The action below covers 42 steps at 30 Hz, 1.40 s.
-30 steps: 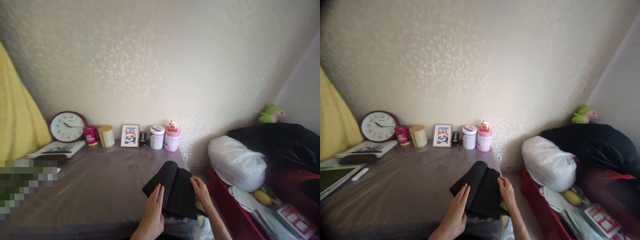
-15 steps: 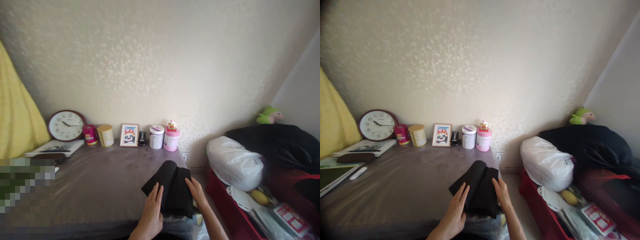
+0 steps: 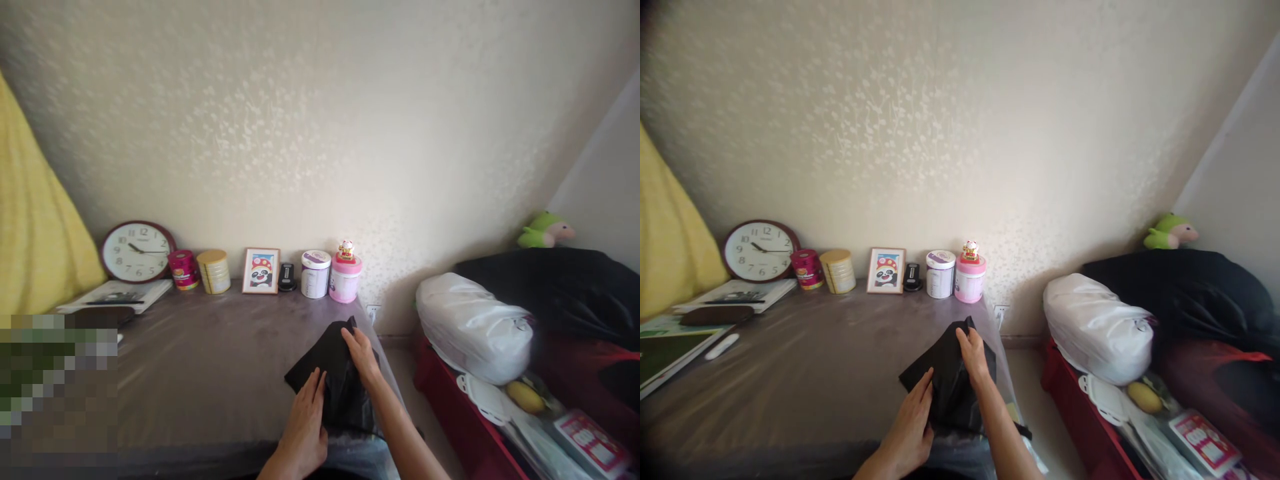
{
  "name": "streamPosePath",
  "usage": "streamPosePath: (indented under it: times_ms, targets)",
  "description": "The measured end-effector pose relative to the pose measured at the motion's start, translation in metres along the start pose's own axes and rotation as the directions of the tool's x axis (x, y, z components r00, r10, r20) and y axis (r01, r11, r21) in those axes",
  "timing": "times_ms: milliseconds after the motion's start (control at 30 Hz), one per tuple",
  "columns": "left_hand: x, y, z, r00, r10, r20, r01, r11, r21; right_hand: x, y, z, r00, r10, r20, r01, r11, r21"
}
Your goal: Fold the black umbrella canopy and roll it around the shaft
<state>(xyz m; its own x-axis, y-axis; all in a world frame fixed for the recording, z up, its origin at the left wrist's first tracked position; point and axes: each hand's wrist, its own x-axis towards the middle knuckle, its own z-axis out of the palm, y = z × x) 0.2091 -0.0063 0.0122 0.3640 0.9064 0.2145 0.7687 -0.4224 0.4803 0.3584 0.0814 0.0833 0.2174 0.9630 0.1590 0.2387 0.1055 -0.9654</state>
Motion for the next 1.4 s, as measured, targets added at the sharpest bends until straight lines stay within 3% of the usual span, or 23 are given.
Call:
streamPosePath:
  times_ms: [200,400,500,567,667,800,867,933,1033,1100,1167,1267,1400]
  targets:
    - [0.002,-0.005,0.002,0.998,-0.057,0.009,0.057,0.998,0.038,0.016,0.016,0.025,0.998,0.07,-0.01,-0.07,0.995,-0.065]
    - [-0.003,-0.016,0.008,0.998,-0.069,-0.004,0.069,0.996,0.061,0.024,0.026,0.035,0.992,0.12,0.028,-0.113,0.977,-0.182]
    - [-0.011,-0.03,0.016,0.998,-0.058,-0.015,0.059,0.996,0.068,0.022,0.028,0.036,0.979,0.177,0.097,-0.16,0.974,-0.163]
    - [-0.017,-0.036,0.02,0.996,-0.036,-0.077,0.041,0.997,0.064,0.02,0.026,0.037,0.967,0.197,0.16,-0.173,0.973,-0.152]
    - [-0.02,-0.033,0.019,0.99,0.003,-0.141,0.016,0.992,0.128,0.016,0.019,0.036,0.958,0.18,0.222,-0.149,0.978,-0.149]
    - [-0.009,-0.014,0.014,0.992,0.123,0.017,-0.124,0.969,0.214,0.007,0.008,0.033,0.96,0.1,0.263,-0.049,0.979,-0.196]
    - [-0.001,-0.008,0.015,0.991,0.095,0.09,-0.114,0.964,0.241,-0.001,0.005,0.03,0.956,-0.023,0.291,0.094,0.969,-0.23]
    - [0.005,-0.008,0.019,0.989,0.076,0.13,-0.108,0.961,0.254,-0.01,0.006,0.023,0.922,-0.201,0.33,0.297,0.915,-0.274]
    - [0.008,-0.016,0.029,0.99,0.108,0.089,-0.129,0.952,0.277,-0.017,0.013,0.012,0.815,-0.414,0.405,0.548,0.779,-0.304]
    - [0.008,-0.022,0.036,0.992,0.126,0.013,-0.124,0.943,0.31,-0.014,0.021,0.006,0.756,-0.492,0.431,0.636,0.706,-0.311]
    - [0.008,-0.026,0.04,0.989,0.14,-0.041,-0.118,0.937,0.33,-0.004,0.03,0.003,0.73,-0.529,0.433,0.677,0.648,-0.349]
    - [0.008,-0.028,0.041,0.989,0.136,-0.048,-0.113,0.937,0.331,0.025,0.042,0.003,0.745,-0.536,0.396,0.667,0.594,-0.45]
    - [0.009,-0.022,0.034,0.997,0.076,-0.007,-0.069,0.939,0.338,0.064,0.046,0.002,0.843,-0.452,0.292,0.533,0.625,-0.571]
